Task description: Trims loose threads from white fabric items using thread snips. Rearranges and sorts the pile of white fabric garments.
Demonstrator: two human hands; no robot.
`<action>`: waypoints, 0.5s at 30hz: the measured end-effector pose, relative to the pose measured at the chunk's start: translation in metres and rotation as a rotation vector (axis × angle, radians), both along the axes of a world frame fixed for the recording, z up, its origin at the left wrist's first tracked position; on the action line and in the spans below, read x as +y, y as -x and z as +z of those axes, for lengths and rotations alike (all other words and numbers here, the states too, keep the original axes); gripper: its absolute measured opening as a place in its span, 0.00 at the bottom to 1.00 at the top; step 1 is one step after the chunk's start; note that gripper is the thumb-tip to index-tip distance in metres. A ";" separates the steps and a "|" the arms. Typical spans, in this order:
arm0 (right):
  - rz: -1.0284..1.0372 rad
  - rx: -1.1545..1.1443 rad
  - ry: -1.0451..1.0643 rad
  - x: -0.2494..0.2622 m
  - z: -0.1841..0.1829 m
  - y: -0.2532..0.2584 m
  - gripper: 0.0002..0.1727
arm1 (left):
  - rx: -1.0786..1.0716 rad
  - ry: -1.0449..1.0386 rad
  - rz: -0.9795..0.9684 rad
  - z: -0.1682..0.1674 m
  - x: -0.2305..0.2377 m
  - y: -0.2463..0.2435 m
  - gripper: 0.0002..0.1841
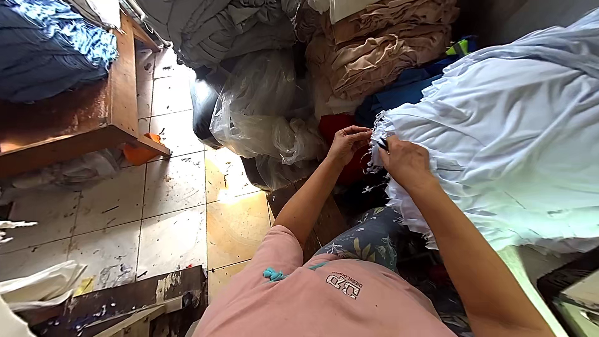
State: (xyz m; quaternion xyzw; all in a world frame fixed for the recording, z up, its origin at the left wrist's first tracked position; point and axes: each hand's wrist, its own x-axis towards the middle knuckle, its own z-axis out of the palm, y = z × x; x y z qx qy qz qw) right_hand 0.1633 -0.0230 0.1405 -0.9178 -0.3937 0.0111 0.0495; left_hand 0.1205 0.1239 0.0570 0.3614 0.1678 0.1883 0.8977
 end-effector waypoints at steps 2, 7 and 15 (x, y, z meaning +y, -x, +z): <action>0.001 -0.020 -0.053 -0.006 0.003 -0.002 0.18 | 0.010 0.093 -0.020 0.003 0.000 0.000 0.08; 0.004 -0.045 -0.026 0.008 -0.003 -0.001 0.15 | -0.005 0.236 -0.078 0.011 -0.004 0.006 0.10; -0.004 -0.098 -0.073 0.019 -0.025 -0.007 0.18 | 0.027 0.264 -0.101 0.009 -0.007 0.009 0.09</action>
